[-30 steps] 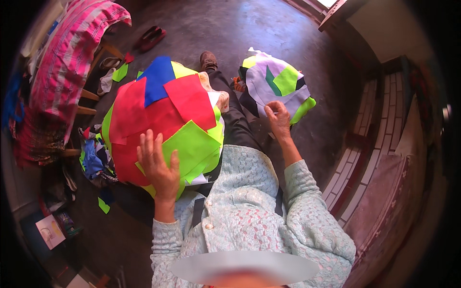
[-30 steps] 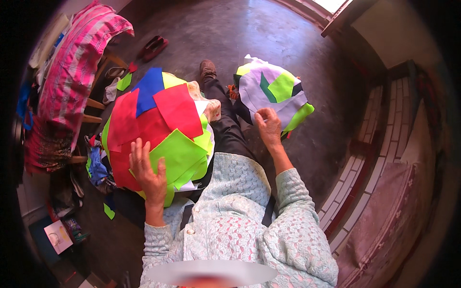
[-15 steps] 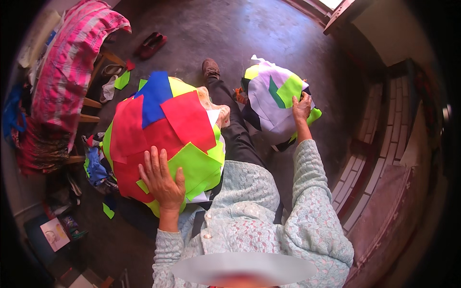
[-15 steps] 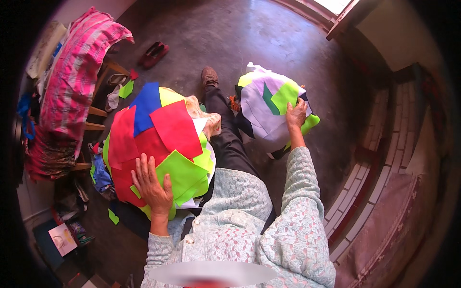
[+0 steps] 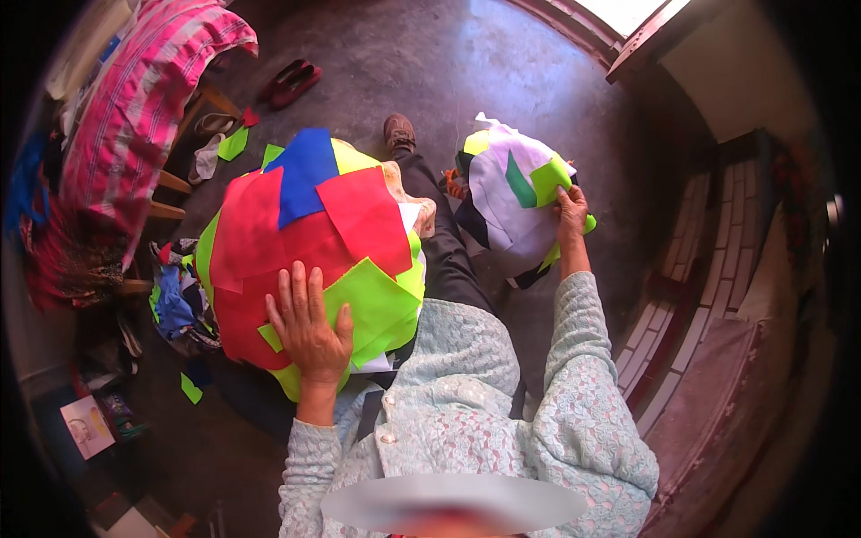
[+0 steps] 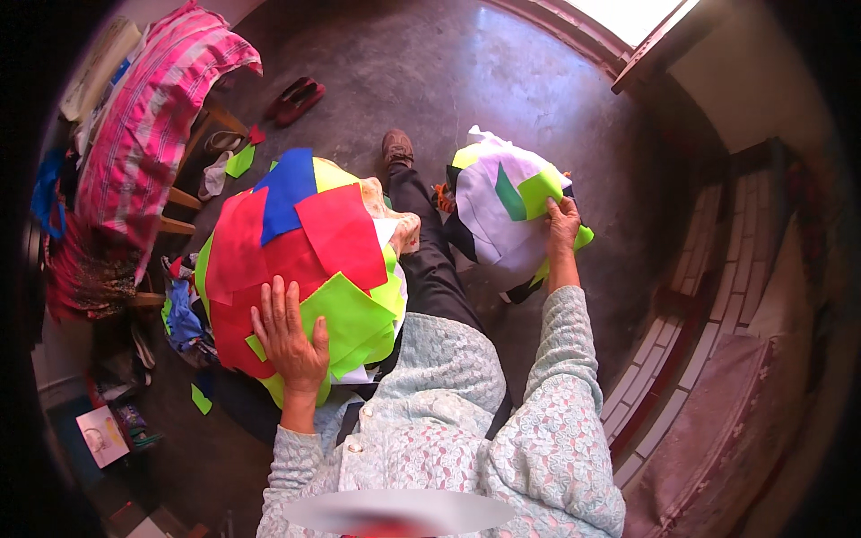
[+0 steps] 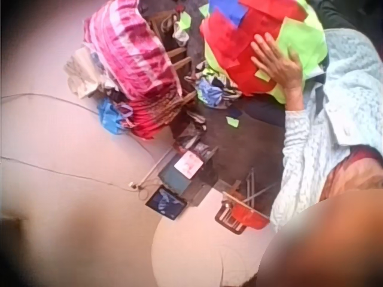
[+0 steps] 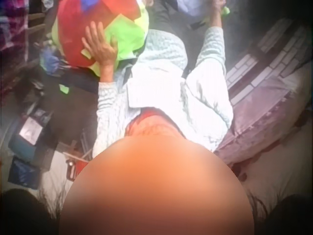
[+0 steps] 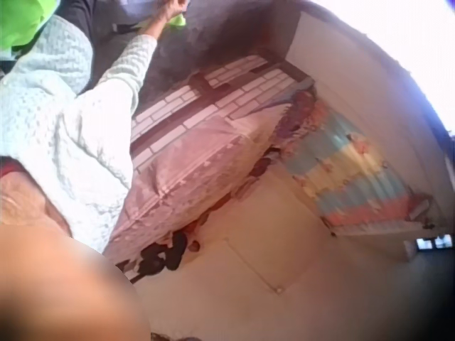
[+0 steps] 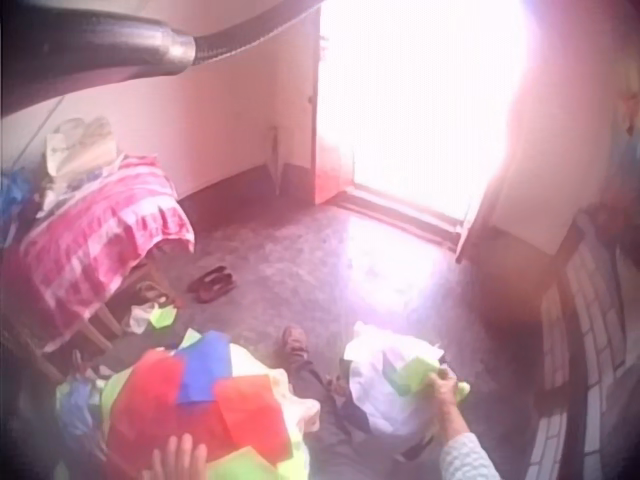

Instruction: The person sits on the floor and arranges various colored fabric pieces on their lap. They pick up pieces from a pile to the right and place them onto a growing stack on their lap, smoothing them down. The person handles green, white, patterned, blue, and red fabric pieces throughout the clip.

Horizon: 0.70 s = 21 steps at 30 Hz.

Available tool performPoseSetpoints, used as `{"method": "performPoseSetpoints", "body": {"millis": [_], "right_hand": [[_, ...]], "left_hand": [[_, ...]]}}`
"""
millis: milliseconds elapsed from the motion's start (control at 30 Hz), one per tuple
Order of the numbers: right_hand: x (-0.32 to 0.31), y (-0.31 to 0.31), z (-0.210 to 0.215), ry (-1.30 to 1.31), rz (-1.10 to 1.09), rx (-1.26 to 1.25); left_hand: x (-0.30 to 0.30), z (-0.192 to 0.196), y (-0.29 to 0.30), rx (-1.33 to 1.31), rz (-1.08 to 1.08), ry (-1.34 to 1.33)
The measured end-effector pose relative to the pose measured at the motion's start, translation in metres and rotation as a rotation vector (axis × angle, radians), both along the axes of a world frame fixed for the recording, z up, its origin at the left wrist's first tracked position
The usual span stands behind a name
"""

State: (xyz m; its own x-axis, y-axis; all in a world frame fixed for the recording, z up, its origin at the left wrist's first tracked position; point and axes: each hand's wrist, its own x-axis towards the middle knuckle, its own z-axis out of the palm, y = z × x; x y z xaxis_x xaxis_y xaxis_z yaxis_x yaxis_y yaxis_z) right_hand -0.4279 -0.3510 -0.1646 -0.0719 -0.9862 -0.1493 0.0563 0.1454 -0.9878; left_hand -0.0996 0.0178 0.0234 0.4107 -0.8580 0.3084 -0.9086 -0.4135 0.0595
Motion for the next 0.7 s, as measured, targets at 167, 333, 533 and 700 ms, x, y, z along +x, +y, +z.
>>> {"method": "performPoseSetpoints", "body": {"millis": [167,333,533,700], "right_hand": [[0.023,0.005,0.059,-0.065,0.093,-0.066],[0.028,-0.006,0.079,-0.102,0.195,-0.190],[0.043,-0.006,0.142,-0.064,0.138,-0.523],[0.053,-0.008,0.212,-0.172,0.066,-0.757]], "left_hand": [[0.000,0.002,0.001,-0.005,0.006,0.006],[0.001,-0.001,0.002,-0.015,0.003,0.009],[0.001,-0.002,0.004,-0.028,0.005,0.006],[0.001,-0.002,0.005,-0.042,0.002,-0.005]]}}
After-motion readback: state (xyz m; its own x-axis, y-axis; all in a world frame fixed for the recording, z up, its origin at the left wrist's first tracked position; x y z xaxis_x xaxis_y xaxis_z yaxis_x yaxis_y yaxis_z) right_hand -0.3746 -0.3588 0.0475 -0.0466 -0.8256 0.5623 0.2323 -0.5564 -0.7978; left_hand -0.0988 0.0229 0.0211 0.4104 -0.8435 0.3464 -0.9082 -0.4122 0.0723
